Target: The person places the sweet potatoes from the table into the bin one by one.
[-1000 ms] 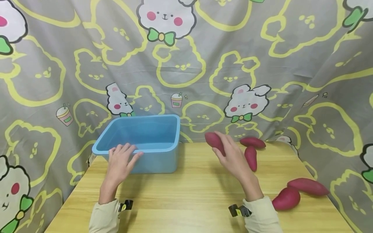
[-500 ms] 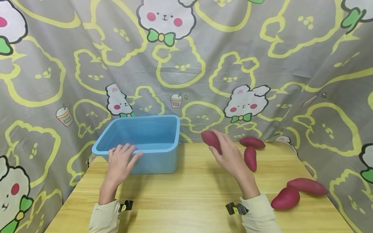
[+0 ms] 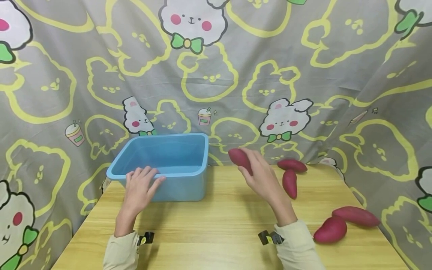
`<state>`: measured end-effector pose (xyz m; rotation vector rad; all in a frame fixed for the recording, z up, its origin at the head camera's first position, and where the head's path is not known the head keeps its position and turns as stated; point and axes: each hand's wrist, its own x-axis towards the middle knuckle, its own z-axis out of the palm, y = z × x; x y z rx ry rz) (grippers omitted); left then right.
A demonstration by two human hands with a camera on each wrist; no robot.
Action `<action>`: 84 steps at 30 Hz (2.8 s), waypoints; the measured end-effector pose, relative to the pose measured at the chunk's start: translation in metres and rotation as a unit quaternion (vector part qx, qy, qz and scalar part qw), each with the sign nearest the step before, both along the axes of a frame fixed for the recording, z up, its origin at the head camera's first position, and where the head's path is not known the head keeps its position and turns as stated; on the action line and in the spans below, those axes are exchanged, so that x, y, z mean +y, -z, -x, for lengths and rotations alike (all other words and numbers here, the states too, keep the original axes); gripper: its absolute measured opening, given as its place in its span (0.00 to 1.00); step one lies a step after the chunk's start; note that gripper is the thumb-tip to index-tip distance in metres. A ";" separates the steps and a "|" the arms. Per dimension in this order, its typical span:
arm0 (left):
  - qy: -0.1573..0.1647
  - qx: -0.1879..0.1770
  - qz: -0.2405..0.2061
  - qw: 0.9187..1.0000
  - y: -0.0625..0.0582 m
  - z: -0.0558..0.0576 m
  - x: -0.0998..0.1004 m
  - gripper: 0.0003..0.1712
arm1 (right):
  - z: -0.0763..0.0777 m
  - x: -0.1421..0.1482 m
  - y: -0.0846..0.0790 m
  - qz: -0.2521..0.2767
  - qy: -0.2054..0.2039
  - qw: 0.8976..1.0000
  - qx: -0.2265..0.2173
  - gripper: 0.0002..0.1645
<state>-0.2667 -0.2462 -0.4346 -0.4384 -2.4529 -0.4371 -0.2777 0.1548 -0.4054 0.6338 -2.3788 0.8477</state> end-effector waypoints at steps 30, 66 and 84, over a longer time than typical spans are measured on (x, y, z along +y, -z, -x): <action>0.001 0.007 0.005 1.000 0.001 0.001 -0.001 0.19 | 0.011 -0.030 -0.011 0.005 -0.031 0.999 -0.011 0.37; -0.002 -0.001 0.002 1.000 0.000 0.000 -0.002 0.19 | 0.020 -0.060 -0.023 0.017 -0.073 0.997 -0.035 0.42; -0.007 -0.007 0.007 1.000 -0.001 0.000 -0.002 0.18 | 0.029 -0.080 -0.031 0.009 -0.092 0.995 -0.032 0.42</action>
